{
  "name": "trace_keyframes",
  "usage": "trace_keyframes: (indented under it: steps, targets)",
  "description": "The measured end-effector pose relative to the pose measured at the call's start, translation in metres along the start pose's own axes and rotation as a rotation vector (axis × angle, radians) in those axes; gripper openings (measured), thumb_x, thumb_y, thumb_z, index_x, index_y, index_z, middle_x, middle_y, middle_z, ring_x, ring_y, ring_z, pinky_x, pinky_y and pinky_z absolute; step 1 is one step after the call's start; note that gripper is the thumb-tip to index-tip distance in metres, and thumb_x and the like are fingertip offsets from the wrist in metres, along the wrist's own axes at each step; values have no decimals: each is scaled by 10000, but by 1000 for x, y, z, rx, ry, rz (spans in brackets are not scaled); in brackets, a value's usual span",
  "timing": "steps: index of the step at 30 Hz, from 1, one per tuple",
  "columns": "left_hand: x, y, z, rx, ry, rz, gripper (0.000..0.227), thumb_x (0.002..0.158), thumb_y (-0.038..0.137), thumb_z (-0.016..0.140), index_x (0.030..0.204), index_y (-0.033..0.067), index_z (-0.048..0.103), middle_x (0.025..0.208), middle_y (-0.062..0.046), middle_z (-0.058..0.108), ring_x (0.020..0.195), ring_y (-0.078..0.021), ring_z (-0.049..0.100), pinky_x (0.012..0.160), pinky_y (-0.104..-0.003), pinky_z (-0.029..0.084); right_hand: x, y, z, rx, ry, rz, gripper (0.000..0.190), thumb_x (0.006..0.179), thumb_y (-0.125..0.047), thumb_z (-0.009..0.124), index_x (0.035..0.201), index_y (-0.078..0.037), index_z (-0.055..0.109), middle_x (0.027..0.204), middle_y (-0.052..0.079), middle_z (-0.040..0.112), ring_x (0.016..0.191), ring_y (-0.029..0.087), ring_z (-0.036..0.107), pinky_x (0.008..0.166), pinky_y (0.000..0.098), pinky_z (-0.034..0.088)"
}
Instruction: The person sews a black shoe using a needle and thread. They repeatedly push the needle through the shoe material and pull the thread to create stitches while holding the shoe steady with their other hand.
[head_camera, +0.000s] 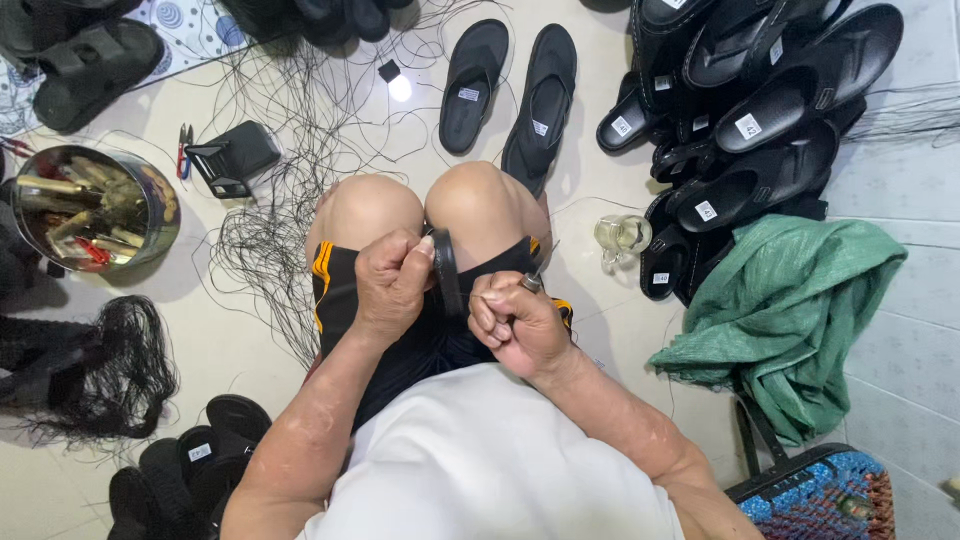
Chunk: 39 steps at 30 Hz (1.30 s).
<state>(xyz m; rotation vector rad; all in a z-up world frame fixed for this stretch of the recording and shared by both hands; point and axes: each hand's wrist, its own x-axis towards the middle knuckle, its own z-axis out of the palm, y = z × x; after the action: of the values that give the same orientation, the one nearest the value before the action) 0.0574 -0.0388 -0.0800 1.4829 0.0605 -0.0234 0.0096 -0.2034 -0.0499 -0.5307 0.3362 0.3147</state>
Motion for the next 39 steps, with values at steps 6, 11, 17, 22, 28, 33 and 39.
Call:
trace_keyframes:
  steps: [6,11,17,22,28,33,39]
  targets:
    - [-10,18,6,33,49,82,378,989,83,614,616,48,561,454,-82,446,415,-170,443,427,-284,407,10,-33,52,-897,-5,-355,196,882,-79,708,697,-19,688,595,107,562,536,119,516,524,249,440]
    - [-27,25,19,-167,65,12,343,1014,70,587,673,40,583,483,-24,385,445,-105,394,425,-255,417,-3,-35,72,-1043,-1,-430,255,917,-88,735,680,-49,649,693,91,593,678,135,541,669,290,489]
    - [-30,44,36,-54,14,110,290,1003,81,609,716,42,627,465,1,409,446,-76,393,402,-242,355,-13,-33,54,-1023,115,-411,263,910,-75,739,656,-79,671,523,-17,510,539,46,416,498,194,355]
    - [-37,57,51,94,-46,151,258,999,131,634,757,48,664,515,-94,509,531,-135,473,507,-319,434,-31,-39,40,-890,198,-475,294,896,-20,745,639,-77,614,539,-32,458,572,33,394,537,176,365]
    - [-38,24,70,297,-80,211,226,980,106,626,781,-2,632,646,-262,574,656,-468,586,595,-480,458,-27,-28,-49,-1175,180,-544,212,920,-16,718,721,-6,647,556,91,462,583,148,458,560,335,429]
    - [-42,35,51,105,-52,72,251,1018,132,584,780,62,623,534,-65,470,519,-148,471,503,-295,408,-31,-43,29,-1102,143,-445,245,907,-21,720,677,-53,641,622,38,603,665,70,494,630,249,467]
    - [-52,57,27,80,-29,180,102,1004,136,610,955,89,686,583,-38,493,528,-163,500,537,-291,444,-38,-56,30,-1174,-20,-507,197,939,-36,702,743,-20,716,958,176,757,932,220,691,874,365,534]
